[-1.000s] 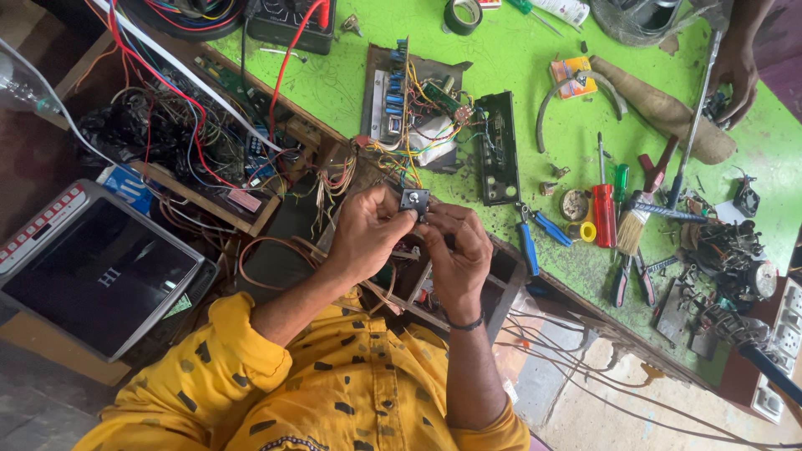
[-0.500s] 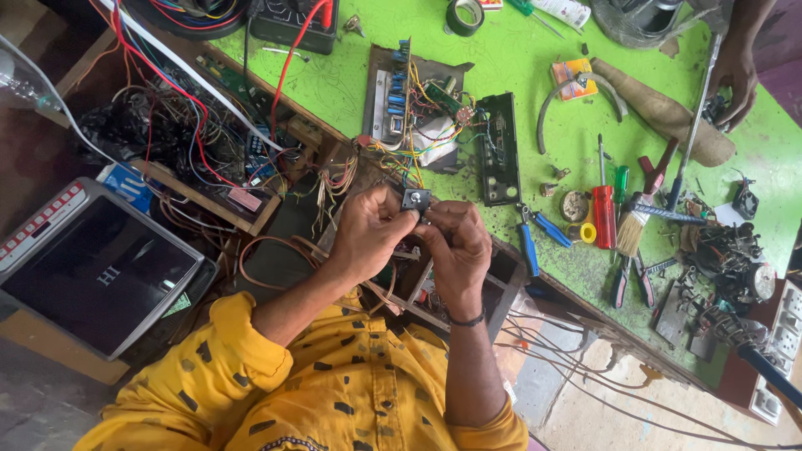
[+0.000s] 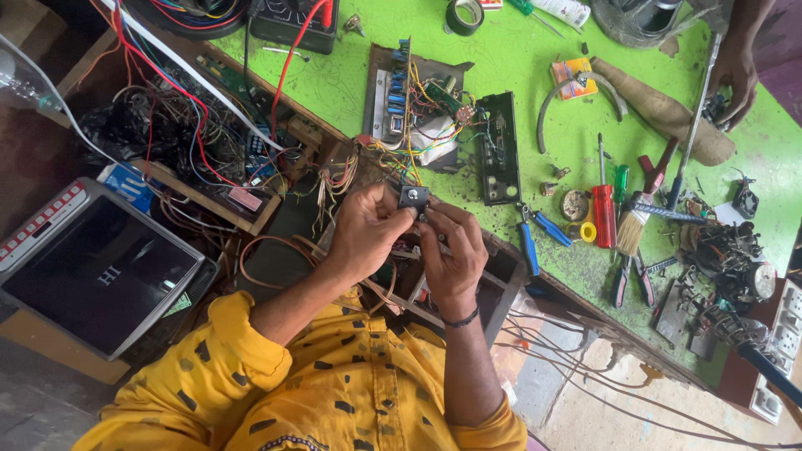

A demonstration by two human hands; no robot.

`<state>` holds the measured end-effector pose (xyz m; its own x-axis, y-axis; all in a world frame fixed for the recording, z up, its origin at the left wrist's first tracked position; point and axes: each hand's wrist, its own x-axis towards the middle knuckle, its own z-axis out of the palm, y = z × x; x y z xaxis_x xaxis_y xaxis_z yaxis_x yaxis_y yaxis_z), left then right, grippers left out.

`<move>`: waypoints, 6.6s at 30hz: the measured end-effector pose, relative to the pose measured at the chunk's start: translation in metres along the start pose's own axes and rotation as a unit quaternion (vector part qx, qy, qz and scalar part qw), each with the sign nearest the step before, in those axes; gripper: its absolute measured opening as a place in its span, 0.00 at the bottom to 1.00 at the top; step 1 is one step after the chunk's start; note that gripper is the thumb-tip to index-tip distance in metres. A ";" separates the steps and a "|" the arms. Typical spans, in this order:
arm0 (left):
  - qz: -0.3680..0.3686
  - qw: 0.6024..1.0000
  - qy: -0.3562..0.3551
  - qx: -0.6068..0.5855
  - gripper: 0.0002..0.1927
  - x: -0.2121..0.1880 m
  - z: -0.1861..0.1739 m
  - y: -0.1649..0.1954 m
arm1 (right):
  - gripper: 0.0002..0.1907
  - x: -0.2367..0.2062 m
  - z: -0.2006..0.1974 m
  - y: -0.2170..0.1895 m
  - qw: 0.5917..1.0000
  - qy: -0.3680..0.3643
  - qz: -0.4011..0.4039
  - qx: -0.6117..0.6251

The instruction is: The person works on a small black electronic component, using a screwdriver to tighten screws and pliers to adjust wires. They handle the component repeatedly, inspecting and manipulating it with both hands on a cluttered green workbench.

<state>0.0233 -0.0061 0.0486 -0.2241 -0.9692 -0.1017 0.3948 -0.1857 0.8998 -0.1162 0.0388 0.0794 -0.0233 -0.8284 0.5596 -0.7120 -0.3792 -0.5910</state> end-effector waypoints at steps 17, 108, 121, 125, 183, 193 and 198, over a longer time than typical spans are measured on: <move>-0.010 0.999 0.001 0.039 0.09 -0.001 -0.003 -0.004 | 0.13 -0.005 0.003 0.013 0.998 0.008 0.030 0.058; 0.280 0.858 -0.032 0.429 0.12 -0.012 -0.020 -0.006 | 0.07 -0.013 0.022 0.015 0.831 -0.077 0.440 0.333; 0.287 0.865 -0.021 0.410 0.11 -0.014 -0.025 -0.009 | 0.07 -0.017 0.015 0.013 0.913 -0.108 0.338 0.201; 0.289 0.864 -0.018 0.413 0.11 -0.013 -0.022 -0.009 | 0.07 -0.016 0.015 0.015 0.872 -0.181 0.370 0.264; 0.097 0.984 0.028 0.143 0.11 -0.024 -0.019 -0.022 | 0.16 -0.050 0.050 0.016 0.993 0.012 0.080 -0.082; -0.047 0.994 -0.016 -0.096 0.06 -0.015 -0.043 -0.030 | 0.19 0.050 -0.208 0.153 0.914 0.052 0.053 -0.400; -0.066 0.985 -0.007 -0.158 0.10 -0.015 -0.047 -0.035 | 0.28 0.055 -0.234 0.205 0.864 -0.192 0.119 -0.449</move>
<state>0.0545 0.0076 -0.0016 -0.3035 -0.9316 -0.2001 0.6185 -0.3524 0.7023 -0.4281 0.0121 0.1250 -0.1321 -0.9800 0.1487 -0.9808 0.1509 0.1233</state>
